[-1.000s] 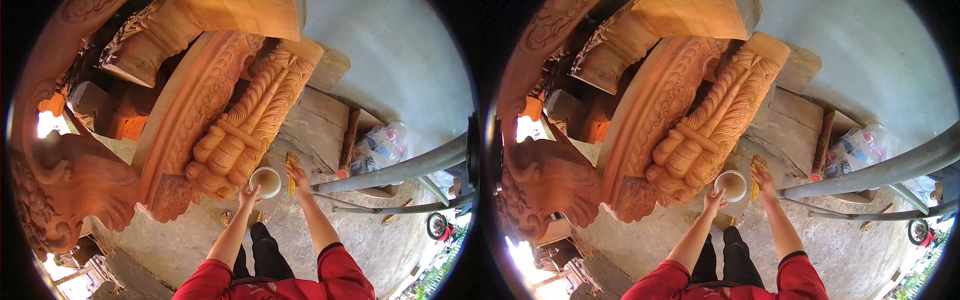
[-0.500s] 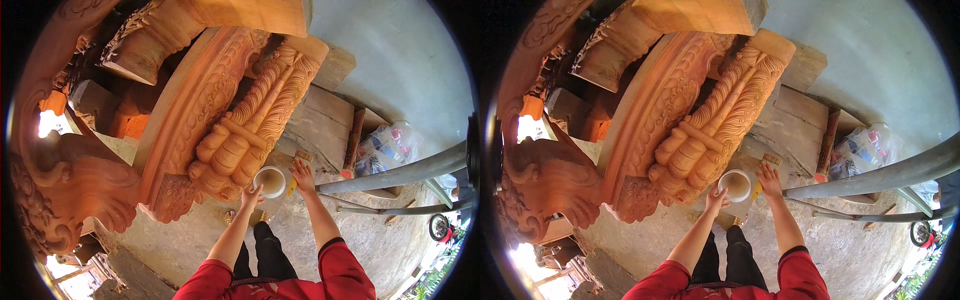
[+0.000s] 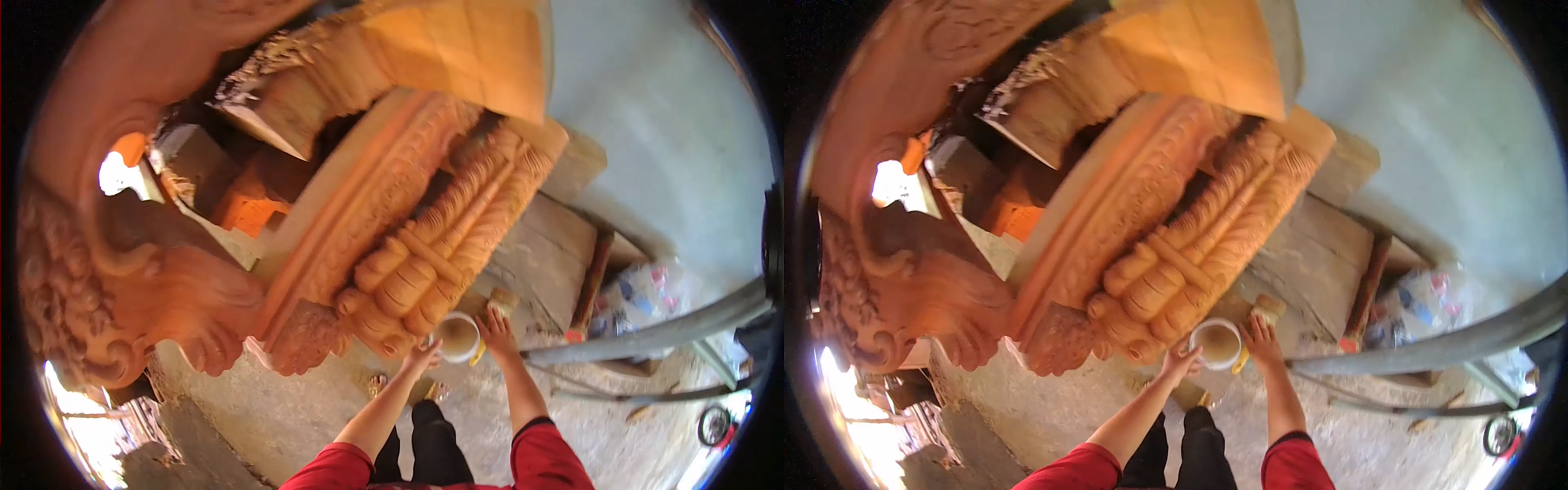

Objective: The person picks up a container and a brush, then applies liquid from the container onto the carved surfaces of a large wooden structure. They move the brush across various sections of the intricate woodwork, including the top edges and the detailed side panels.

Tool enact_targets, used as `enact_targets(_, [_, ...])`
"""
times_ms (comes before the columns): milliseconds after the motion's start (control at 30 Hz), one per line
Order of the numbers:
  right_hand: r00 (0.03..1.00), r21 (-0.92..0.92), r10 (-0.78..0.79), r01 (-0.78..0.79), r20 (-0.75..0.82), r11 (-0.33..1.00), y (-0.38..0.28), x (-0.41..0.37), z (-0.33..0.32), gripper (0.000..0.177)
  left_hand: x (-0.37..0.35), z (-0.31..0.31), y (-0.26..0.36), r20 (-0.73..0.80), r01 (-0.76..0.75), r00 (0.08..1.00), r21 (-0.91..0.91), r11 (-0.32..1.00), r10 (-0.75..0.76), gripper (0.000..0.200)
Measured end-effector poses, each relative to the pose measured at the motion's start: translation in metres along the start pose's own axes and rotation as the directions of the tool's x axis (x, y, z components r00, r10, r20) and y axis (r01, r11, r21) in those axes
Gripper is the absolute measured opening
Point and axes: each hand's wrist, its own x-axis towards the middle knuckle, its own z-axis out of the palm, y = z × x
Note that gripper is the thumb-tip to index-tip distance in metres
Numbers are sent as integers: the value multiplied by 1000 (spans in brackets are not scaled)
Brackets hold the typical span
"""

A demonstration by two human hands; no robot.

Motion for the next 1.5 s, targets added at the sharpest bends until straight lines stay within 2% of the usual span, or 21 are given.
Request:
enact_targets(267, [999, 11, -27, 27, -26, 1000, -5, 3, 11, 42, 4, -2, 0, -37, 38, 999, -53, 998, -40, 69])
enact_targets(333, [995, 87, -11, 2, 101, 996, -1, 4, 14, 42, 1, 2, 6, -52, 13, 999, -35, 999, -15, 71])
enact_targets(467, [996, 6, -36, 36, 86, 999, -1, 3, 18, 40, 3, 1, 6, -28, 11, 1000, -29, 1000, -11, 74])
enact_targets(567, [980, 7, -67, 67, 187, 998, -2, -2, 10, 41, 12, -6, -2, 3, 18, 1000, -40, 999, -18, 72])
enact_targets(667, [997, 155, -14, 1, 81, 988, 0, -3, 6, 41, 1, -9, 11, 31, -14, 999, -16, 1000, 14, 66])
enact_targets(733, [972, 79, 40, -59, 230, 995, -3, -10, -15, 46, -7, -11, 17, 19, 2, 1000, 13, 1000, -2, 67])
enact_targets(867, [966, 105, 108, -136, 234, 985, -1, -14, -38, 49, -12, -8, 17, 5, 9, 1000, 10, 1000, -9, 68])
enact_targets(933, [954, 187, 235, -269, 184, 945, 2, -15, -53, 50, -13, -9, 15, -31, -13, 999, -20, 1000, 12, 69])
enact_targets(967, [966, 205, 252, -257, 50, 944, 4, -18, -55, 54, -13, -10, 16, -52, 23, 998, 41, 999, -21, 74])
enact_targets(1000, [967, 197, 252, -255, 38, 947, 4, -18, -64, 54, -28, -12, 25, -46, 10, 999, 38, 999, -8, 74])
enact_targets(1067, [925, 472, 375, -305, -58, 827, -2, -19, -84, 59, -55, -22, 37, -48, 25, 999, 122, 992, -19, 78])
enact_targets(1167, [868, 553, 496, -405, -17, 728, -20, -17, -141, 61, -61, -63, 25, 59, 74, 994, 199, 977, -87, 73])
enact_targets(1200, [871, 551, 491, -398, -24, 733, -27, -15, -164, 61, -81, -79, 30, 25, 52, 998, 218, 975, -59, 68])
enact_targets(1267, [867, 685, 486, -288, -111, 669, -36, -18, -203, 58, -145, -112, 55, -60, -6, 998, 230, 973, 20, 55])
enact_targets(1300, [841, 512, 396, -172, -368, 842, -24, -13, -197, 59, -125, -147, 32, -114, -46, 991, 230, 972, 74, 49])
enact_targets(1333, [841, 504, 392, -172, -372, 847, -20, -8, -205, 59, -131, -179, 38, -191, -42, 979, 130, 991, 66, 40])
enact_targets(1367, [793, 709, 496, -118, -354, 695, -22, -1, -221, 56, -80, -252, -3, -128, -45, 991, -102, 994, 32, 34])
enact_targets(1400, [747, 866, 592, -44, -303, 499, -25, 3, -238, 54, -122, -276, 15, -223, -228, 958, -225, 947, 178, 34])
enact_targets(1433, [747, 862, 592, -48, -304, 504, -27, 5, -253, 54, -201, -284, 69, -335, -407, 894, -325, 854, 299, 37])
enact_targets(1467, [724, 831, 554, 47, -411, 555, -28, 9, -269, 51, -273, -284, 118, -456, -420, 836, -176, 890, 305, 42])
enact_targets(1500, [692, 787, 510, 137, -511, 602, -31, 11, -285, 48, -306, -309, 144, -497, -420, 823, -204, 885, 275, 46])
